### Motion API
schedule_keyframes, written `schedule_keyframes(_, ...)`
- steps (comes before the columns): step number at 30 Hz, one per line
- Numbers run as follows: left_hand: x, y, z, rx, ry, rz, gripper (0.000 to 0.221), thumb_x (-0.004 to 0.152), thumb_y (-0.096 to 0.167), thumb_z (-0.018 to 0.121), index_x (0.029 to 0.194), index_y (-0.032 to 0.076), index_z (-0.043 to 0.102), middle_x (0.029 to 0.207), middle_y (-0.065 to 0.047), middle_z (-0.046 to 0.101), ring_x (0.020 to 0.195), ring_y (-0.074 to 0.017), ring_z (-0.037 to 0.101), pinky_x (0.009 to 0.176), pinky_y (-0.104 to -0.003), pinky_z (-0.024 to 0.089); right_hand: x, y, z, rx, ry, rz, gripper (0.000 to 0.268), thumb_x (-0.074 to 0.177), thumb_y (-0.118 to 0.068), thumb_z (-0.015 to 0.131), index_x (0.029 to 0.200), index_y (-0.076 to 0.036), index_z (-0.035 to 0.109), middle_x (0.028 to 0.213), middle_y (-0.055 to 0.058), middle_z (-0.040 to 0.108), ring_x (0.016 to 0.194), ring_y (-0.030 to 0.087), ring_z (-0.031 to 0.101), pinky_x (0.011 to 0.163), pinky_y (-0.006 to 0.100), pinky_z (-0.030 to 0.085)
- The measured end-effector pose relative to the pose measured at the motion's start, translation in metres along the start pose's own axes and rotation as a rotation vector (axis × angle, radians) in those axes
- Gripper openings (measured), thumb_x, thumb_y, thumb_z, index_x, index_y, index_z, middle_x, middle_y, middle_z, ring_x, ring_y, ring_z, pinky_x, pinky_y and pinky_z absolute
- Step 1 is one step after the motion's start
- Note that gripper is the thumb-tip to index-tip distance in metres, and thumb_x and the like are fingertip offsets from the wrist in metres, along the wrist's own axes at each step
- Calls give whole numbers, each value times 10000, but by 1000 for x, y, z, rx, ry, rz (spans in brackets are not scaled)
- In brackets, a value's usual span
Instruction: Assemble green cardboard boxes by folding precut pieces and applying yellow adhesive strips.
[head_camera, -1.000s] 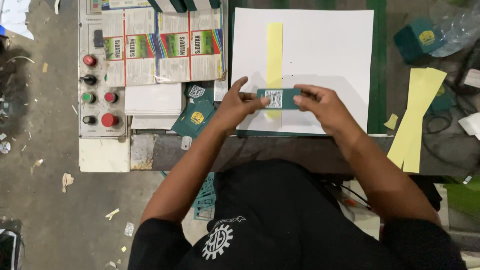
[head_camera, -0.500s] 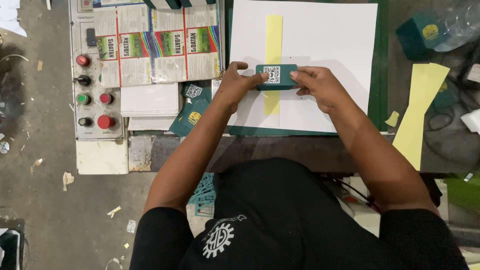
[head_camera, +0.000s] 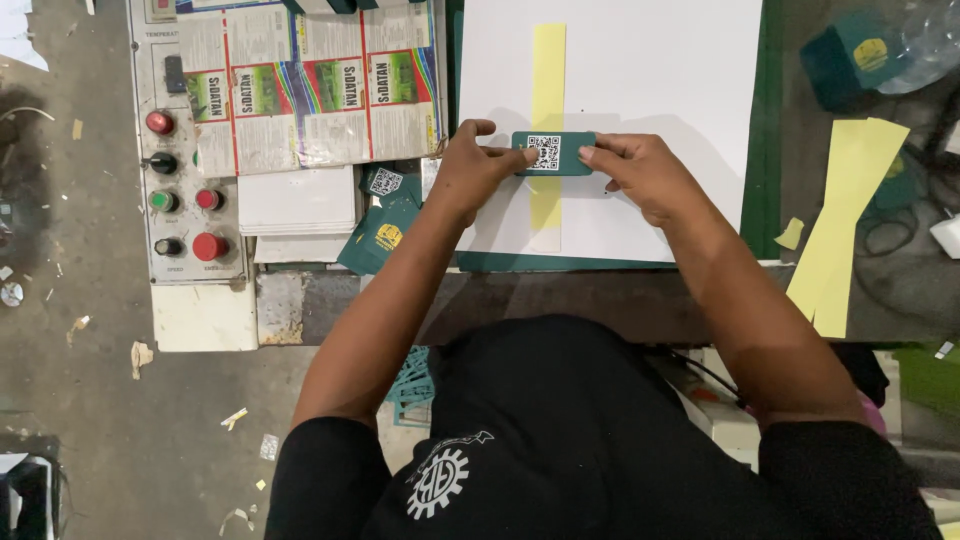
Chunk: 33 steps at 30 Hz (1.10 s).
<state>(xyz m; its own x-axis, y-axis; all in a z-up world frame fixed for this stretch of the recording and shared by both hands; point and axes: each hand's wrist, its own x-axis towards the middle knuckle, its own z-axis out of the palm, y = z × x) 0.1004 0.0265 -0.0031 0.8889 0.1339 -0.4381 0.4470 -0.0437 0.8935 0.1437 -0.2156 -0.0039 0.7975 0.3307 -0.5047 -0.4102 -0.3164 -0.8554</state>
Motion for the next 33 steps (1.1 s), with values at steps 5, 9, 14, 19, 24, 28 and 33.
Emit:
schedule_keyframes(5,-12,11,2,140,38,28,874,721,307,881,1365,-85,439,1085,-275,726,933,-280,780,770,-349,642,-4,-4,5,-56,69,-15,434,940,-311,727,1251,-8,722,1127,16,651,923,122,616,724,301,534)
schedule_keyframes(9,-8,4,3,201,52,73,820,753,347,890,1323,-84,489,1068,-265,728,945,-270,776,783,-348,641,-4,-8,8,-71,110,-9,450,932,-320,737,1256,-8,710,1134,32,636,896,128,602,708,310,536)
schedule_keyframes(14,-14,9,0,369,39,175,744,803,396,841,1334,-38,552,1070,-245,764,979,-256,777,807,-348,623,-5,-15,7,-31,71,54,458,928,-317,731,1250,9,708,1032,151,737,852,174,634,674,294,504)
schedule_keyframes(19,-2,-18,11,482,124,240,816,863,410,816,1400,-110,488,1103,-278,738,1014,-294,773,844,-376,610,-5,-13,7,-33,84,25,488,925,-310,726,1276,26,686,1057,156,743,877,181,666,674,288,536)
schedule_keyframes(24,-16,9,18,553,119,237,827,910,367,725,1468,-139,383,1051,-294,732,978,-353,762,848,-402,593,-8,-11,10,0,100,5,546,930,-324,713,1337,31,632,1109,157,738,928,176,690,691,290,570)
schedule_keyframes(28,-17,13,20,572,110,193,834,906,355,726,1470,-141,363,1050,-297,727,980,-367,751,844,-409,587,-8,-10,12,-14,123,28,547,950,-352,678,1345,25,635,1092,167,731,934,173,700,687,293,589)
schedule_keyframes(33,-11,6,17,582,110,185,867,892,403,749,1455,-135,368,1075,-277,723,993,-342,755,841,-409,588,-14,-15,17,-53,136,48,524,966,-360,664,1330,17,651,1065,184,721,912,190,693,682,293,598)
